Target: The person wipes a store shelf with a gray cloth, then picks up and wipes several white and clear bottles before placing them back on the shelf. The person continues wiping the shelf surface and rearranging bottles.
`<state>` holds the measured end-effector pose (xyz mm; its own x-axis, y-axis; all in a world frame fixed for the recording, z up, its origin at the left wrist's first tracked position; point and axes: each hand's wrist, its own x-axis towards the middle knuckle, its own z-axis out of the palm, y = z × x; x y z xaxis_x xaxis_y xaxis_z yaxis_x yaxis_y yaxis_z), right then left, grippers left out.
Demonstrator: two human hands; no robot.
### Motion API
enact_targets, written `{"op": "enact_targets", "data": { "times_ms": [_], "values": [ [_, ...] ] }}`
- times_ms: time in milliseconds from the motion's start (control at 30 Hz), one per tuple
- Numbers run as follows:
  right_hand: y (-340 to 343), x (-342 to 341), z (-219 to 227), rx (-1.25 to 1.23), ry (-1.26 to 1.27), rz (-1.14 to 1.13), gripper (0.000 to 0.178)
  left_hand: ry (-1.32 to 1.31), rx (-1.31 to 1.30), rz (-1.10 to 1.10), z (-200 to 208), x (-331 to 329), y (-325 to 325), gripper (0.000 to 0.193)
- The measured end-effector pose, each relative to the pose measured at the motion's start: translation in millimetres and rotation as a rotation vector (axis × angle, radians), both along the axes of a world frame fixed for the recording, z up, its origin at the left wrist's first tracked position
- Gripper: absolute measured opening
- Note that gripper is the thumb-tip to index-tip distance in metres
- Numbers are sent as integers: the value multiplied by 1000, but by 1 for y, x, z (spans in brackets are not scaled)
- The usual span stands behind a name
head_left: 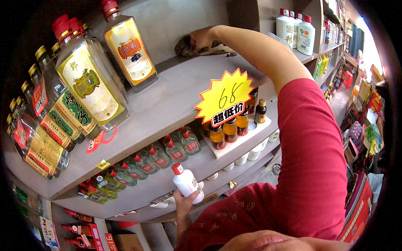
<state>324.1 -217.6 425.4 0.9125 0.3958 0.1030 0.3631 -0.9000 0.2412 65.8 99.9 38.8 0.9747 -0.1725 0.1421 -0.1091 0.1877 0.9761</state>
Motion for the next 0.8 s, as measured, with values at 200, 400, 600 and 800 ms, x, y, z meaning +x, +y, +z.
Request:
{"op": "enact_targets", "data": {
  "times_ms": [200,400,600,800],
  "values": [
    [-5,-51,3,59,219,69,26,-71,-154,-19,-2,5,-6,52],
    [-6,-150,4,227,318,142,25,-113,-41,33,-9,-1,7,52],
    [-52,-267,38,160,373,-28,16,-117,-65,-37,-3,5,3,54],
    [-59,-232,76,624,-126,-76,17,-66,-86,2,-6,0,8,55]
  ]
}}
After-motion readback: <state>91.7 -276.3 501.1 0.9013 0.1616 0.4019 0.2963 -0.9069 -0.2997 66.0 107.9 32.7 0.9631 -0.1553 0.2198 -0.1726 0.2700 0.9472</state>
